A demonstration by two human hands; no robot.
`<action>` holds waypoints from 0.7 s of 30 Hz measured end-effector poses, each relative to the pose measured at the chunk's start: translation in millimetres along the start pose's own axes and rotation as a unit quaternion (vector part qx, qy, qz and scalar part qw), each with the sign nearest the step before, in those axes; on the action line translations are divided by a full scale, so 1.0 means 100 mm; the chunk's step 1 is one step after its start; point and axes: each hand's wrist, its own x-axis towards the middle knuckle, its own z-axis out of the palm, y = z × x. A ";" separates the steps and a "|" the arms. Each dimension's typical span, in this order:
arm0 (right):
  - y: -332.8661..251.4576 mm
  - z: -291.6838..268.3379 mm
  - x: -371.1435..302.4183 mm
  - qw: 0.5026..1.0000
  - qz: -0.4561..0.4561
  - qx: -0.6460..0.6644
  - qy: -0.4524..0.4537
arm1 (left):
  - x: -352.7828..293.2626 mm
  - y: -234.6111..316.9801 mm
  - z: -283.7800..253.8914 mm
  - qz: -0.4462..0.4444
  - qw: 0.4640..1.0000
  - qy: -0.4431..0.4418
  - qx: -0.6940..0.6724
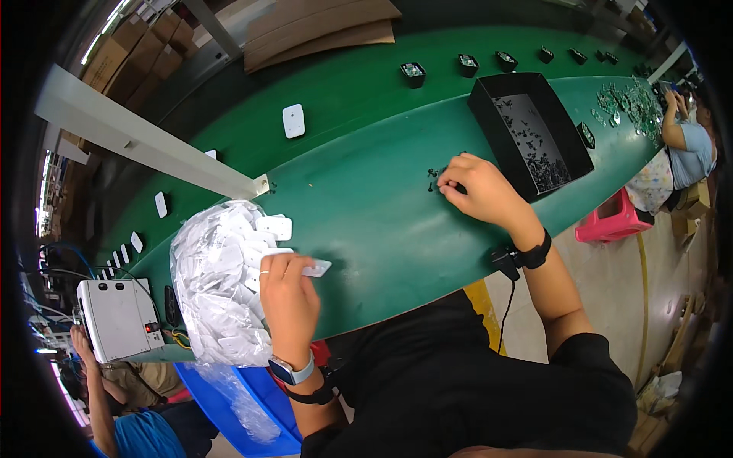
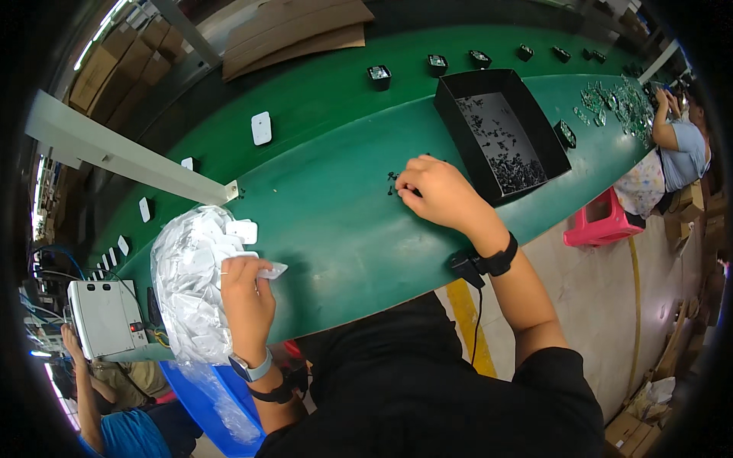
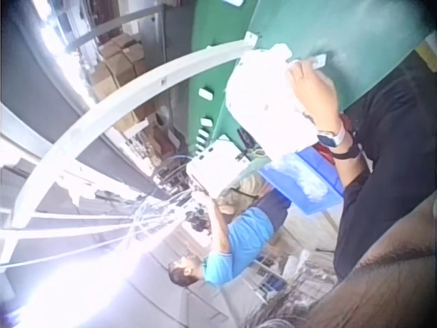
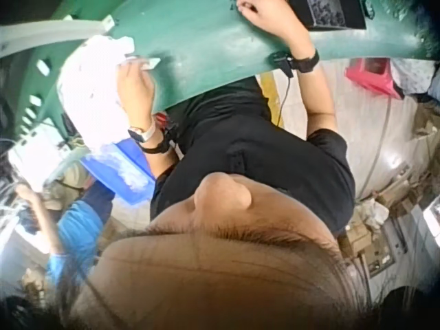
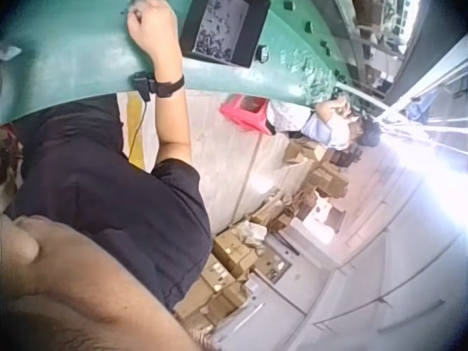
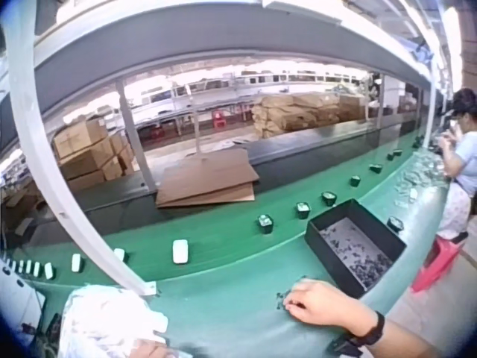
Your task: The person assembles small electronic devices by inserting green circuit boards into white plastic casings. They pick up a casing, insert a board, and place the finished unit on the table, repeating this process continuously.
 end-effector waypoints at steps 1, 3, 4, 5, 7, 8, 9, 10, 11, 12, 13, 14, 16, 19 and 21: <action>0.00 -0.01 0.03 1.000 -0.013 -0.020 -0.001 | 0.11 0.17 -0.02 0.028 0.998 0.046 -0.030; 0.00 -0.03 0.04 0.998 -0.037 -0.056 -0.012 | 0.34 0.38 0.08 0.060 0.983 0.116 -0.126; -0.02 -0.03 0.08 0.996 -0.052 -0.071 -0.024 | 0.47 0.40 0.17 0.063 0.970 0.142 -0.189; -0.04 -0.04 0.12 0.993 -0.067 -0.088 -0.035 | 0.60 0.40 0.27 0.067 0.951 0.168 -0.252; -0.05 -0.01 0.16 0.991 -0.097 -0.084 -0.044 | 0.84 0.34 0.49 0.037 0.890 0.128 -0.435; -0.05 0.01 0.18 0.989 -0.110 -0.083 -0.050 | 0.94 0.31 0.62 0.012 0.834 0.093 -0.544; -0.05 0.01 0.21 0.987 -0.119 -0.091 -0.055 | 1.04 0.30 0.70 -0.017 0.815 0.081 -0.573; -0.04 0.02 0.22 0.985 -0.123 -0.101 -0.060 | 1.15 0.31 0.80 -0.044 0.794 0.063 -0.603; -0.03 0.02 0.24 0.984 -0.128 -0.110 -0.065 | 1.23 0.32 0.88 -0.072 0.771 0.045 -0.631; -0.02 0.02 0.25 0.979 -0.131 -0.136 -0.075 | 1.29 0.33 0.96 -0.070 0.768 0.051 -0.635; 0.00 0.03 0.28 0.974 -0.136 -0.161 -0.085 | 1.34 0.33 1.03 -0.069 0.764 0.059 -0.638; 0.00 0.04 0.31 0.968 -0.142 -0.186 -0.096 | 1.37 0.32 1.07 -0.068 0.762 0.067 -0.641; -0.02 0.01 0.36 0.961 -0.160 -0.203 -0.100 | 1.33 0.29 1.09 -0.089 0.738 0.054 -0.667; -0.07 -0.02 0.38 0.956 -0.160 -0.212 -0.125 | 1.27 0.21 1.15 -0.116 0.744 0.065 -0.655; -0.10 -0.02 0.44 0.963 -0.152 -0.177 -0.134 | 1.28 0.25 1.13 -0.110 0.738 0.102 -0.657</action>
